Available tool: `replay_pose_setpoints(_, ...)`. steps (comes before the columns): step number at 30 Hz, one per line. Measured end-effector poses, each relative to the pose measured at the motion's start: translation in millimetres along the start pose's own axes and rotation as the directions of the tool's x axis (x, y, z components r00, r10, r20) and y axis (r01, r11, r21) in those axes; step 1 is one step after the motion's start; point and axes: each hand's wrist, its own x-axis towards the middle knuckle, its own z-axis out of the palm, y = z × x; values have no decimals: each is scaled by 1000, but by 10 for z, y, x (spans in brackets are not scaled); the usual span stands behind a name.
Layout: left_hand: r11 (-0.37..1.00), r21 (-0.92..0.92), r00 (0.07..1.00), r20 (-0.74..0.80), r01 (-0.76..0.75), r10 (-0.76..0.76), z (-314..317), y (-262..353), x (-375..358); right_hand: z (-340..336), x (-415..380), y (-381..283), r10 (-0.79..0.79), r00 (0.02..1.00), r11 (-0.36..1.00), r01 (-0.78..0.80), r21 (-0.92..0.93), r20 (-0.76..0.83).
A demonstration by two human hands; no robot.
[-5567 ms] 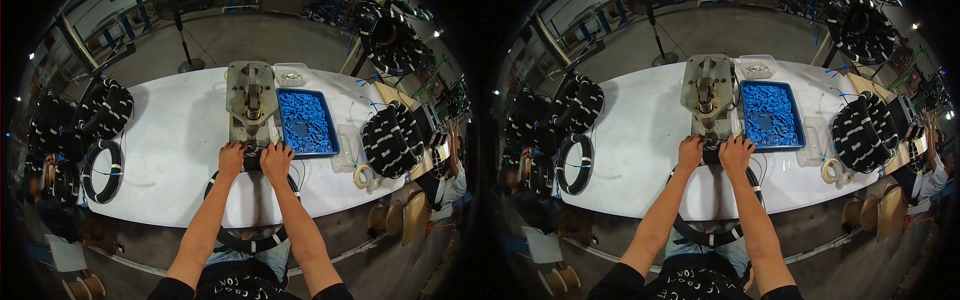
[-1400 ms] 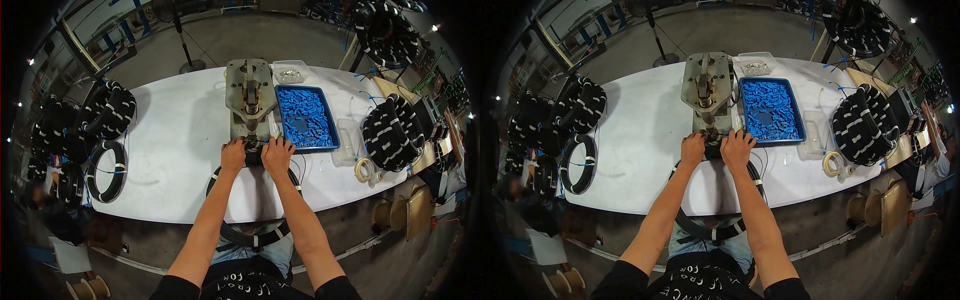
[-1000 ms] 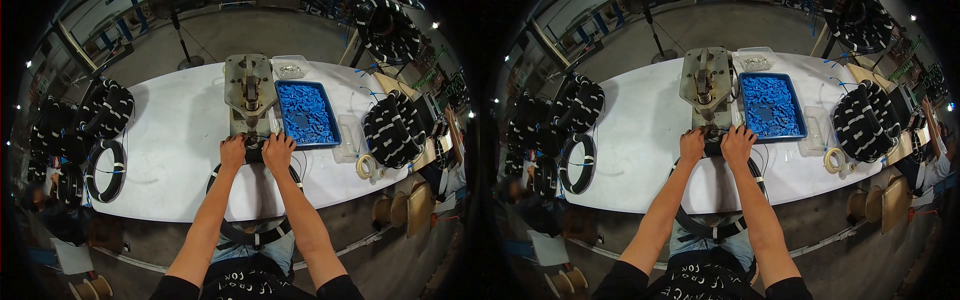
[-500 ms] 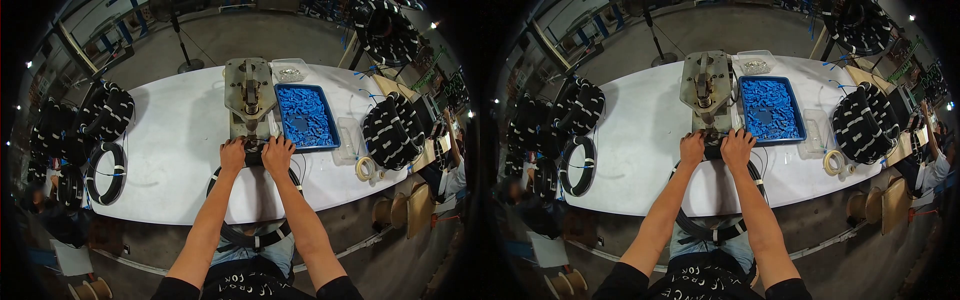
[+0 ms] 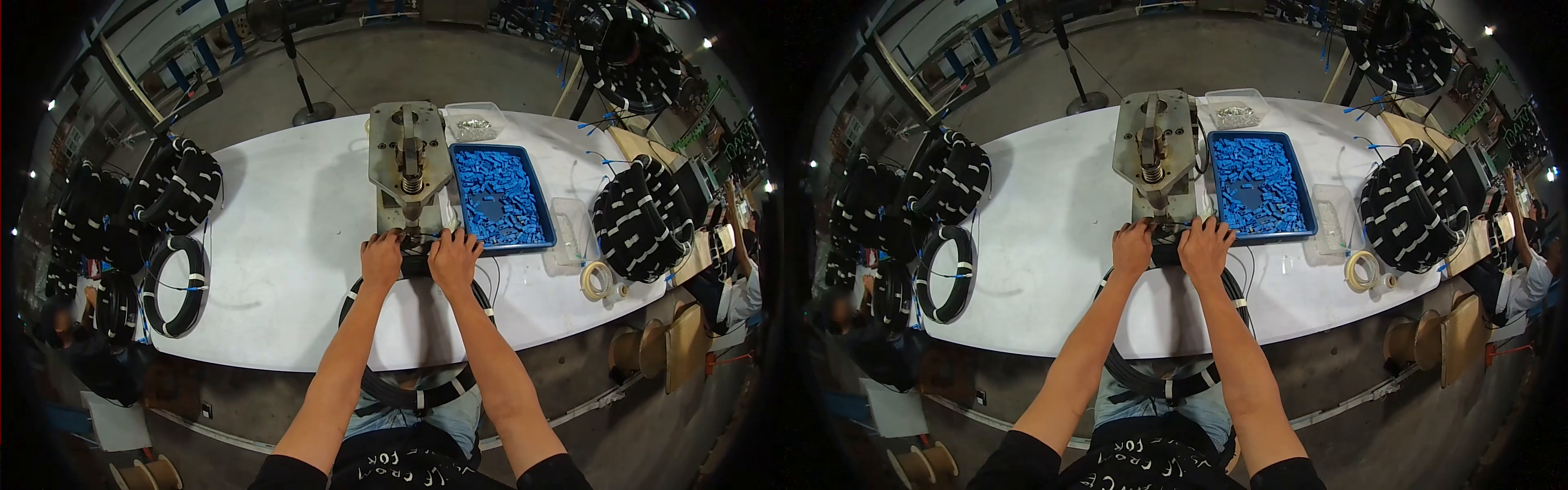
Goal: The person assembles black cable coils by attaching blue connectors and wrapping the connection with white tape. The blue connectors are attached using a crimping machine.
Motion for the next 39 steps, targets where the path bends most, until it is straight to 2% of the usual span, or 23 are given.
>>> replay_pose_setpoints(7, 1000, -8, 1000, -7, 6, -6, -6, 11, -7, -7, 5, 8, 6, 1000, 1000, -6, 5, 22)
replay_pose_setpoints(10, 1000, 9, 1000, -10, -5, 5, -2, -3, -8, 5, 8, 17, 20, 997, 1000, -20, 1, 80)
replay_pose_setpoints(15, 1000, 30, 1000, 10, 4, -4, -20, 3, -21, 19, -12, 24, -3, 1000, 1000, 2, 23, 19)
replay_pose_setpoints(22, 1000, 10, 1000, 1, -1, 1, -39, 7, -30, -4, -18, 18, 4, 999, 1000, -4, 20, 36)
replay_pose_setpoints(25, 1000, -13, 1000, -8, 7, -7, -32, -9, -28, 11, -15, 19, -13, 1000, 1000, 14, 24, -27)
replay_pose_setpoints(31, 994, -73, 997, -14, 77, -78, 13, -89, -7, 7, -19, 15, -9, 1000, 1000, 9, 13, -29)
replay_pose_setpoints(39, 993, -115, 997, -82, -4, -6, -17, -93, 2, -3, -22, 18, 8, 999, 1000, -9, 16, 33)
